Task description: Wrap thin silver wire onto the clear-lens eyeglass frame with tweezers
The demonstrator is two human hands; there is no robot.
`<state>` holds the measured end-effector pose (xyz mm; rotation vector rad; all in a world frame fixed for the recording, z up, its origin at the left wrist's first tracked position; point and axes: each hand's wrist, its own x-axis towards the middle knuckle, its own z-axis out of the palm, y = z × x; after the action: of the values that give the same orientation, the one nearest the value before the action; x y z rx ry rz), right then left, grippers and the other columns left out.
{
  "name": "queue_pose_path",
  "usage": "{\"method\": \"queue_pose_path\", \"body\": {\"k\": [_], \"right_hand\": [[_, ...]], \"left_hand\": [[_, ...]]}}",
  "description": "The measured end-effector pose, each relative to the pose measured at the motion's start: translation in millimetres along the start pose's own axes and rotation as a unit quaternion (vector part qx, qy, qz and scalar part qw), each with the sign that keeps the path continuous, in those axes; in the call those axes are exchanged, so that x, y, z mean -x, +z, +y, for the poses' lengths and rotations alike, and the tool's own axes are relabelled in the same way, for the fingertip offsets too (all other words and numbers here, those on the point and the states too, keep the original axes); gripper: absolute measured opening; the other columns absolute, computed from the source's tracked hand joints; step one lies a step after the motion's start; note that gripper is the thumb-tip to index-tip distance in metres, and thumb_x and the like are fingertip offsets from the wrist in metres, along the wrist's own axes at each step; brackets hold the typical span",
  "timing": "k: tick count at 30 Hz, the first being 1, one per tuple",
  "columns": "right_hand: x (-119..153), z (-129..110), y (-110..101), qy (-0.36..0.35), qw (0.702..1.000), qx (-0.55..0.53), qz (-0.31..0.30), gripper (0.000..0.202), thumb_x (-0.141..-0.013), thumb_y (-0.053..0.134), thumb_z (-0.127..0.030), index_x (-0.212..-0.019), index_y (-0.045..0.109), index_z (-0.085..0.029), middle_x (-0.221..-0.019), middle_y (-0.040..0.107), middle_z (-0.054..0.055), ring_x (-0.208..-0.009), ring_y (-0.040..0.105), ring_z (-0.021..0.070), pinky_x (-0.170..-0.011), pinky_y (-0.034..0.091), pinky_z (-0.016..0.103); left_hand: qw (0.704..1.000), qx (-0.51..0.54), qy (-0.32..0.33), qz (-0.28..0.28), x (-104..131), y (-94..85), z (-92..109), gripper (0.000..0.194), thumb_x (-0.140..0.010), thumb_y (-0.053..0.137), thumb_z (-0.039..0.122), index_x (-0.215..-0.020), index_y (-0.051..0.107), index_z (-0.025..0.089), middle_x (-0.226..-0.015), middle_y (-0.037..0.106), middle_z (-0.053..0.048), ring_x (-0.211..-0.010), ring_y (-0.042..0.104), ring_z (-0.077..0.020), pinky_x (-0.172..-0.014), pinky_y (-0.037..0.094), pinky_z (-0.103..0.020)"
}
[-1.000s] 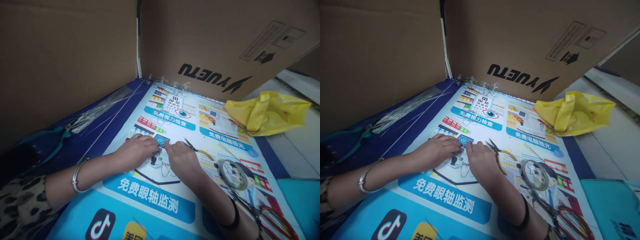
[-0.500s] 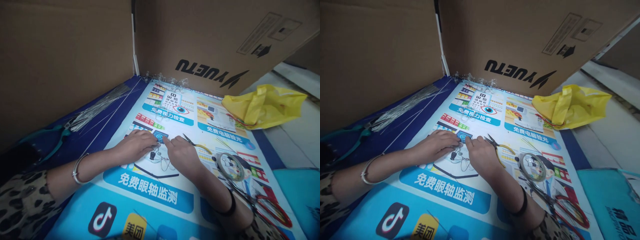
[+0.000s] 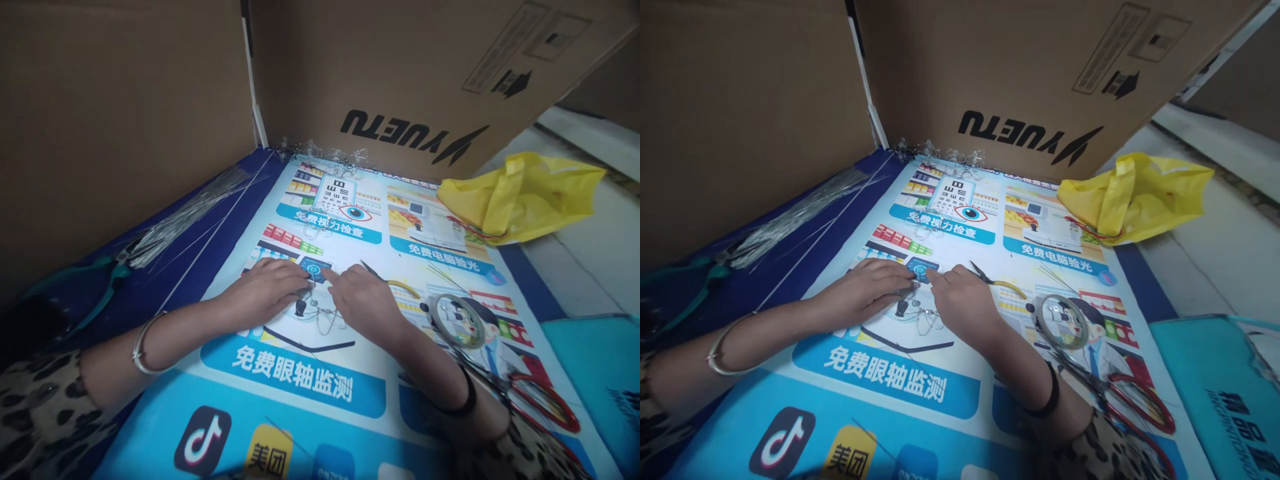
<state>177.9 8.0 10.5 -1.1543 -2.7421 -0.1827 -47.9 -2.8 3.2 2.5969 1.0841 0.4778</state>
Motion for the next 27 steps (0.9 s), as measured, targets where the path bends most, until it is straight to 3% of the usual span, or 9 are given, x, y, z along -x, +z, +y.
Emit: {"method": "queue_pose_path", "body": {"k": [5, 10, 14, 18, 23, 27], "right_hand": [[4.6, 4.6, -7.5, 0.019, 0.998, -0.065, -0.016, 0.033, -0.087, 0.046, -0.022, -0.117, 0.055, -0.015, -0.087, 0.065, 0.007, -0.086, 0.053, 0.0189, -0.076, 0.041, 0.03], [11.9, 9.7, -6.4, 0.004, 0.994, -0.104, 0.018, 0.031, -0.087, 0.044, -0.019, -0.114, 0.057, -0.013, -0.085, 0.064, 0.008, -0.083, 0.053, 0.0177, -0.075, 0.043, 0.031], [25.6, 3.6, -8.5, 0.005, 0.99, -0.112, 0.084, 0.027, -0.087, 0.042, -0.017, -0.104, 0.062, -0.011, -0.082, 0.063, 0.008, -0.082, 0.052, 0.0176, -0.077, 0.042, 0.032], [44.2, -12.6, -10.2, -0.009, 0.99, -0.095, 0.108, 0.024, -0.086, 0.044, -0.015, -0.1, 0.064, -0.012, -0.082, 0.062, 0.008, -0.083, 0.052, 0.0179, -0.076, 0.042, 0.033], [58.6, -28.0, -4.6, -0.007, 0.995, -0.084, 0.058, 0.023, -0.085, 0.046, -0.015, -0.101, 0.062, -0.012, -0.082, 0.061, 0.008, -0.081, 0.05, 0.0187, -0.075, 0.041, 0.034], [61.5, -31.7, 0.2, -0.015, 0.996, -0.076, 0.032, 0.028, -0.084, 0.046, -0.014, -0.109, 0.058, -0.011, -0.087, 0.06, 0.01, -0.085, 0.049, 0.0201, -0.077, 0.04, 0.036]], "left_hand": [[0.998, 0.001, 0.05, 0.037, 4.9, -3.3, 8.1, 0.027, -0.088, 0.041, 0.013, -0.108, 0.057, 0.021, -0.112, 0.06, -0.005, -0.106, 0.049, -0.0177, -0.091, 0.035, -0.035], [0.992, -0.04, 0.11, -0.046, 11.2, -0.4, 18.0, 0.038, -0.082, 0.045, 0.007, -0.117, 0.053, 0.019, -0.113, 0.061, -0.005, -0.107, 0.049, -0.0203, -0.092, 0.036, -0.037], [0.991, -0.069, 0.097, -0.056, 13.5, 1.0, 24.6, 0.04, -0.081, 0.045, 0.006, -0.118, 0.053, 0.02, -0.111, 0.061, -0.006, -0.108, 0.049, -0.0203, -0.093, 0.037, -0.038], [0.99, -0.09, 0.096, -0.053, 13.2, 0.3, 29.4, 0.033, -0.083, 0.044, 0.007, -0.112, 0.056, 0.018, -0.109, 0.061, -0.007, -0.103, 0.051, -0.0204, -0.092, 0.038, -0.037], [0.988, -0.114, 0.074, -0.069, 13.8, 1.2, 35.0, 0.034, -0.084, 0.043, 0.009, -0.117, 0.052, 0.017, -0.108, 0.06, -0.009, -0.102, 0.05, -0.022, -0.089, 0.039, -0.037], [0.985, -0.139, 0.046, -0.095, 15.5, 2.2, 46.6, 0.047, -0.085, 0.043, 0.013, -0.131, 0.038, 0.02, -0.113, 0.057, -0.009, -0.104, 0.048, -0.0254, -0.086, 0.039, -0.04]]}}
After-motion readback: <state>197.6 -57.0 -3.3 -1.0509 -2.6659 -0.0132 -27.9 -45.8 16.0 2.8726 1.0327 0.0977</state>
